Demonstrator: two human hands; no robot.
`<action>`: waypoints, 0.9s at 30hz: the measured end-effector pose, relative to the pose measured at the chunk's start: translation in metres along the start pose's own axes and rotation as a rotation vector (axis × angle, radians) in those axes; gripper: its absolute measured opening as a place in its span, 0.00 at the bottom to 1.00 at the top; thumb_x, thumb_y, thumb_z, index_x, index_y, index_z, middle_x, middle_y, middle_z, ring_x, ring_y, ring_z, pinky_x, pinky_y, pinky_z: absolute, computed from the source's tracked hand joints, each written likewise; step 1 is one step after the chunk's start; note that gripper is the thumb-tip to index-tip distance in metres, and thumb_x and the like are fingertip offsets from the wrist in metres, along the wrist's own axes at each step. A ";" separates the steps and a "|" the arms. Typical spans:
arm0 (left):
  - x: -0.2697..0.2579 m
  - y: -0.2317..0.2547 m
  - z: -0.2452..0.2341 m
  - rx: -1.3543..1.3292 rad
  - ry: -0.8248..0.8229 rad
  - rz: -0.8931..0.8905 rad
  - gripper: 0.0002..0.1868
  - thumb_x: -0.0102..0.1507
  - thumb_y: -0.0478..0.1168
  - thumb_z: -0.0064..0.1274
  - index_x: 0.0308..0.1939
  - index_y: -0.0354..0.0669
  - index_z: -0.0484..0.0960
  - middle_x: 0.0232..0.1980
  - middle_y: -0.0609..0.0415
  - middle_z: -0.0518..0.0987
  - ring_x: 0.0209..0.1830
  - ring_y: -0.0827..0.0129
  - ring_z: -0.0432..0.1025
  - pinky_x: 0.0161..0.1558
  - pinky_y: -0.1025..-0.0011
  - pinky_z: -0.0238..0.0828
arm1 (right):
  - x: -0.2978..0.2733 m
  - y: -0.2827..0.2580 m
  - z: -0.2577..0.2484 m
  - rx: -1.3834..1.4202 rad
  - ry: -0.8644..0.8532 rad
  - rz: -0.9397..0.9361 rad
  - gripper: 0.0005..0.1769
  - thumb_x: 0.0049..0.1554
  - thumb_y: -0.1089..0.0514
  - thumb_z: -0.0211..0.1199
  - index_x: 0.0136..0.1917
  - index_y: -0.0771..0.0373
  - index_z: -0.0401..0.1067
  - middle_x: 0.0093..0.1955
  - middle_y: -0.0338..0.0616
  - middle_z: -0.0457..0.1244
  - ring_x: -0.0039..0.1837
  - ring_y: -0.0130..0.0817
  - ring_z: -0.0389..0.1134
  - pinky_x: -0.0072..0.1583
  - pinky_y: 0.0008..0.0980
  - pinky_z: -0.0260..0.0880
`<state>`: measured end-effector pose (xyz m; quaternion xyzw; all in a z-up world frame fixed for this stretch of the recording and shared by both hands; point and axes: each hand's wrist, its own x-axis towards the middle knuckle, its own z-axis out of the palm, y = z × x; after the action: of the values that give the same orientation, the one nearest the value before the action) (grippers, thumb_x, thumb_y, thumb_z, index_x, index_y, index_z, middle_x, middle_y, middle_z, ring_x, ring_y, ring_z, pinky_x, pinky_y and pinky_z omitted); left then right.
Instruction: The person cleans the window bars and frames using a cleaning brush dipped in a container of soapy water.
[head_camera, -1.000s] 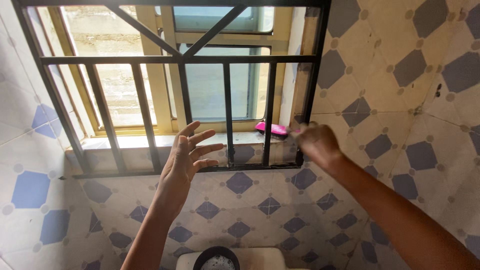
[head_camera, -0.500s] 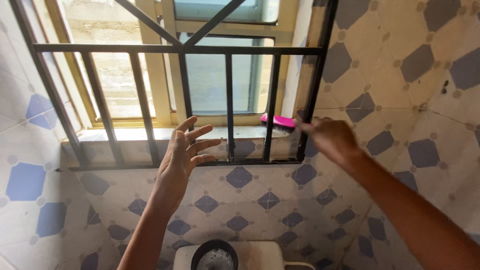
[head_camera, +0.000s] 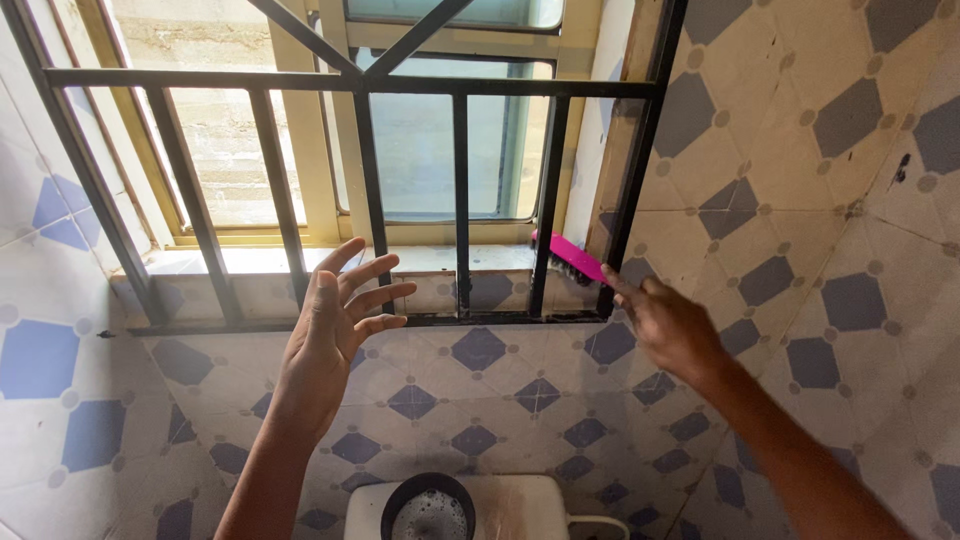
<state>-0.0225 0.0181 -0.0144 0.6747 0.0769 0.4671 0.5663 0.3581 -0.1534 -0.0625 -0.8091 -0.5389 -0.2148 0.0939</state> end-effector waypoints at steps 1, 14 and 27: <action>-0.002 -0.001 0.001 -0.014 -0.010 -0.002 0.42 0.67 0.66 0.24 0.78 0.45 0.52 0.72 0.37 0.70 0.68 0.51 0.71 0.61 0.53 0.72 | -0.002 -0.005 0.015 0.102 -0.028 0.061 0.44 0.62 0.65 0.53 0.83 0.33 0.43 0.42 0.42 0.62 0.36 0.33 0.64 0.34 0.32 0.70; 0.010 -0.003 0.033 -0.077 -0.102 0.032 0.41 0.68 0.66 0.23 0.78 0.44 0.53 0.71 0.38 0.72 0.68 0.53 0.72 0.61 0.54 0.72 | -0.010 -0.094 0.117 0.423 0.409 0.163 0.44 0.62 0.70 0.51 0.86 0.51 0.39 0.75 0.65 0.56 0.38 0.36 0.68 0.34 0.33 0.71; 0.016 -0.007 0.047 -0.101 -0.116 0.046 0.40 0.70 0.64 0.22 0.77 0.41 0.55 0.70 0.37 0.73 0.67 0.53 0.71 0.61 0.54 0.72 | -0.032 -0.101 0.135 0.382 0.416 0.135 0.41 0.62 0.69 0.51 0.84 0.54 0.41 0.47 0.54 0.63 0.33 0.37 0.64 0.32 0.34 0.68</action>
<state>0.0233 -0.0021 -0.0085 0.6729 0.0048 0.4433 0.5921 0.2893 -0.0876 -0.2050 -0.7495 -0.4836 -0.2638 0.3672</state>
